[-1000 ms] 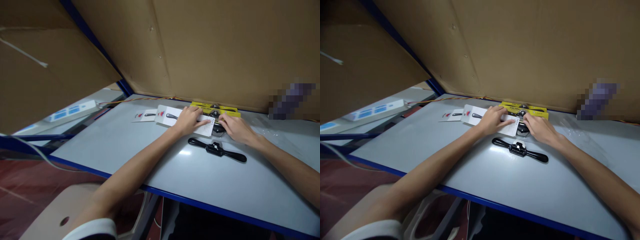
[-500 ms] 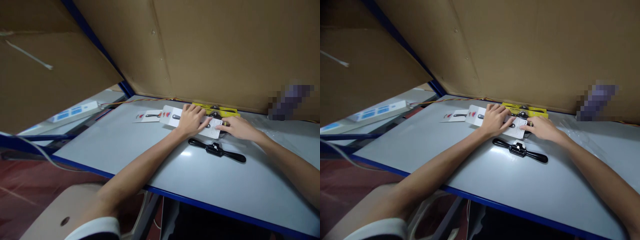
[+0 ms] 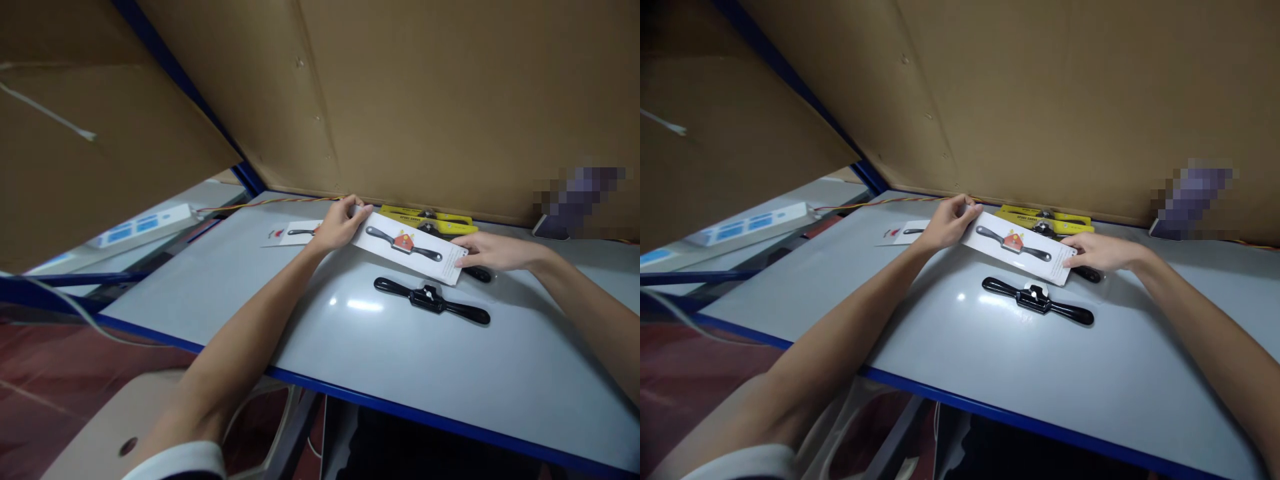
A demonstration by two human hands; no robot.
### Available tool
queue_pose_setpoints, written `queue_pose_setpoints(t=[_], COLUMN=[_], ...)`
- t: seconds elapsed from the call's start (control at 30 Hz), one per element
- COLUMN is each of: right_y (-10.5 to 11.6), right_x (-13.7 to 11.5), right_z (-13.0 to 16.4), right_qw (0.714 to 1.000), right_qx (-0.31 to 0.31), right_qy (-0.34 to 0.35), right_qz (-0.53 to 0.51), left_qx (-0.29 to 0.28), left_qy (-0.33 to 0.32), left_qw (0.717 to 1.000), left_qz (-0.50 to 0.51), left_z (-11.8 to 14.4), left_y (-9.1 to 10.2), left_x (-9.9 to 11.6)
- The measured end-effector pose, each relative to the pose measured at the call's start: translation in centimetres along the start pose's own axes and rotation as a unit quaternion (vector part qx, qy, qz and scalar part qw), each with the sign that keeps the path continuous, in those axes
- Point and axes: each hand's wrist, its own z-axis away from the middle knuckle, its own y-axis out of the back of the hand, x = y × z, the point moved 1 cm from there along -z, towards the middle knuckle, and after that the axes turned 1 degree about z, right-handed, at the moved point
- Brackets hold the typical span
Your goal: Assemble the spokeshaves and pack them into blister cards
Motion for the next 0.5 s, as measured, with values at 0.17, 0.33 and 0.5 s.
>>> queue_pose_setpoints(t=[0.17,0.33,0.5], right_y=[0.8,0.9,0.6], right_x=[-0.7,0.9,1.9], right_z=[1.2,2.2,2.5], right_qw=[0.998,0.993,0.991], right_qx=[-0.024,-0.017,0.049], right_qy=[-0.050,-0.090,-0.082], right_qz=[0.003,-0.072,-0.095], left_qx=[0.033,0.041,0.020], left_qy=[-0.022,0.002,0.030], left_qw=[0.998,0.997,0.995], left_qz=[0.051,0.063,0.089], left_z=[-0.1,-0.4,-0.5], left_y=[0.1,0.5,0.2], left_x=[-0.2,-1.3,-2.0])
